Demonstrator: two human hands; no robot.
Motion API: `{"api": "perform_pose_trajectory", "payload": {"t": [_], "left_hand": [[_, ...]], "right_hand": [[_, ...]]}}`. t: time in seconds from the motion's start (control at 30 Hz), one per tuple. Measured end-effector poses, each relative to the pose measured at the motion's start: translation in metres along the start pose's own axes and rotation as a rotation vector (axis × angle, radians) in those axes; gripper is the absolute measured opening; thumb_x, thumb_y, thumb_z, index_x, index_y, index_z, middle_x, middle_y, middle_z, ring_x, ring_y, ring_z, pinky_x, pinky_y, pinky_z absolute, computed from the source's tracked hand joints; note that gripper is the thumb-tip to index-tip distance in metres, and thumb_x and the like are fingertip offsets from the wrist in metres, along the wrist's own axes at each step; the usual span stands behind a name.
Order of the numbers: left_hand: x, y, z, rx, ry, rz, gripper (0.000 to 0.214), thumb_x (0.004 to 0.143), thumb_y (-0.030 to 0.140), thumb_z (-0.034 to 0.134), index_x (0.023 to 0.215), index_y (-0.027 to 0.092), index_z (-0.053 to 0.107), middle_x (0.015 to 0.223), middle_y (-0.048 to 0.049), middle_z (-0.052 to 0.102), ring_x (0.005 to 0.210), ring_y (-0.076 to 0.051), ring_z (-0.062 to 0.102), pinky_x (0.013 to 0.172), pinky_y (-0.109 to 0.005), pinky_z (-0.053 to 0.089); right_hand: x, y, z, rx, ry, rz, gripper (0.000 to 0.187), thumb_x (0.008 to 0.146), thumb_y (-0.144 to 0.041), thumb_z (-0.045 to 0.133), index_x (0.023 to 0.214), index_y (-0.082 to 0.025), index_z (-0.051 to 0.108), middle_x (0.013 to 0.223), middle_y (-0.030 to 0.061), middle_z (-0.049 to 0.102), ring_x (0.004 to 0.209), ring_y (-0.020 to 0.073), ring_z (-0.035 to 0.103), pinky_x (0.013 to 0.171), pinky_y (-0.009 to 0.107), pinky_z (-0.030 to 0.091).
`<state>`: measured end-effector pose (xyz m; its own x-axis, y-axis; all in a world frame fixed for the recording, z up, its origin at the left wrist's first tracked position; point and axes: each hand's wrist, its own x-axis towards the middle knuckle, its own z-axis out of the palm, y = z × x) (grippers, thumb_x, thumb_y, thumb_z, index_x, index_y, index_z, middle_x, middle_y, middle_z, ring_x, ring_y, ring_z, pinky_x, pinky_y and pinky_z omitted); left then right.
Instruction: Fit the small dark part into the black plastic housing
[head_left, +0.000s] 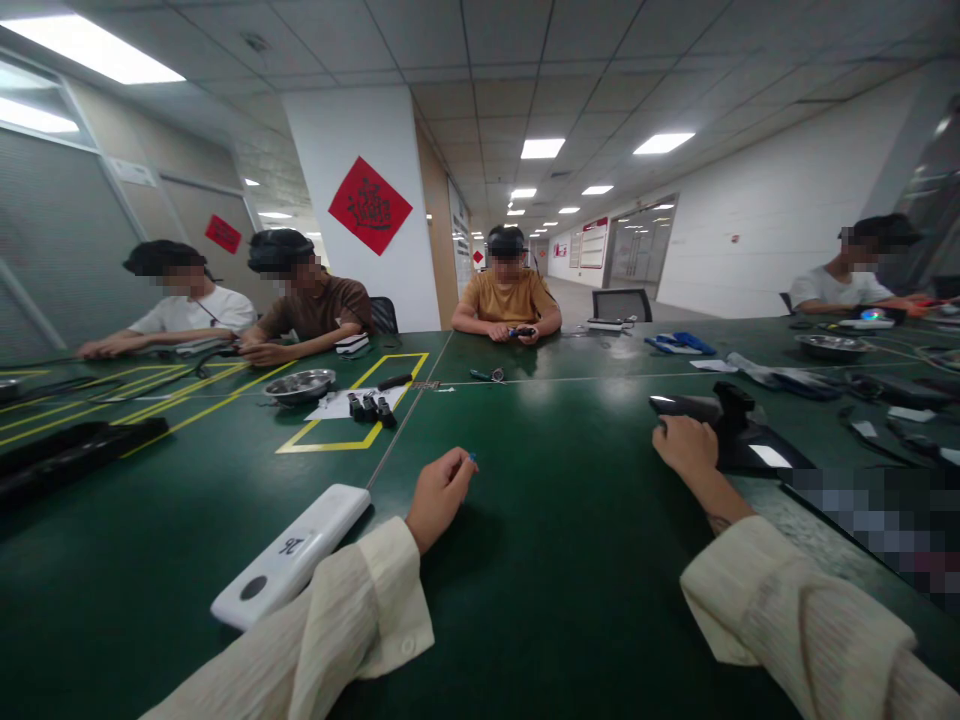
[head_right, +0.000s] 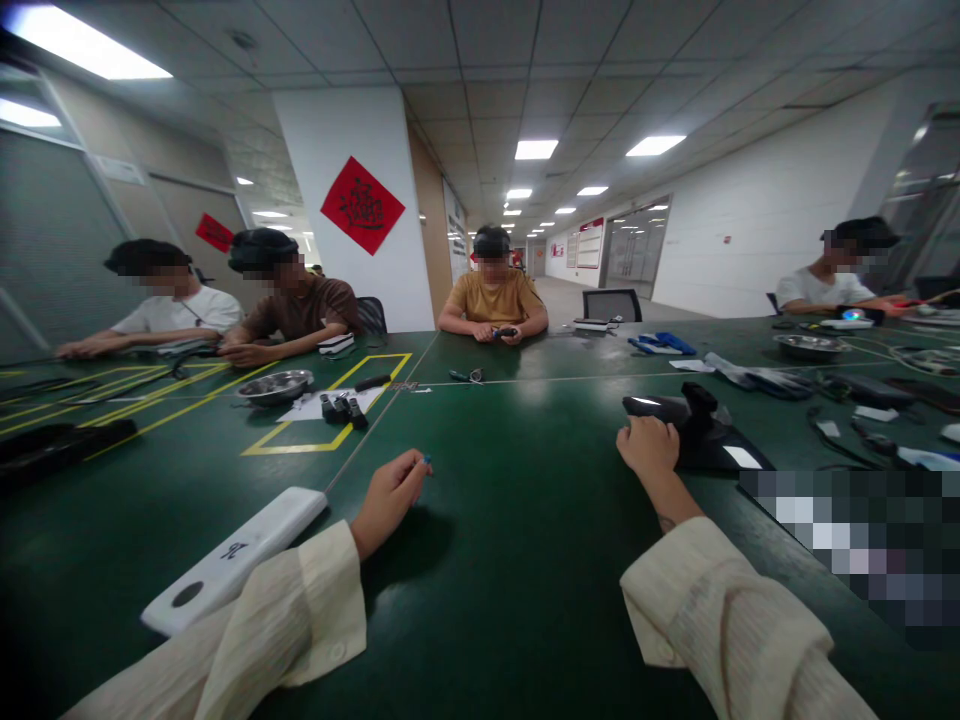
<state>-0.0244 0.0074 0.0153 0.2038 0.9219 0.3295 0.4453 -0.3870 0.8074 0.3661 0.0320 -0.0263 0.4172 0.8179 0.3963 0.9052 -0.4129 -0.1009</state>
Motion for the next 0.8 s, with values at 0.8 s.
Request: {"api": "perform_pose_trajectory", "payload": {"t": [0.8], "left_hand": [[-0.001, -0.006, 0.002, 0.039, -0.120, 0.074, 0.031, 0.083, 0.043, 0.041, 0.071, 0.017, 0.053, 0.045, 0.0060, 0.041, 0.043, -0.010, 0.040, 0.046, -0.020, 0.029]], "right_hand": [[0.022, 0.048, -0.011, 0.516, 0.276, 0.579, 0.071, 0.079, -0.044, 0.046, 0.137, -0.008, 0.024, 0.128, 0.0245, 0.041, 0.111, 0.0354, 0.045, 0.075, 0.040, 0.037]]}}
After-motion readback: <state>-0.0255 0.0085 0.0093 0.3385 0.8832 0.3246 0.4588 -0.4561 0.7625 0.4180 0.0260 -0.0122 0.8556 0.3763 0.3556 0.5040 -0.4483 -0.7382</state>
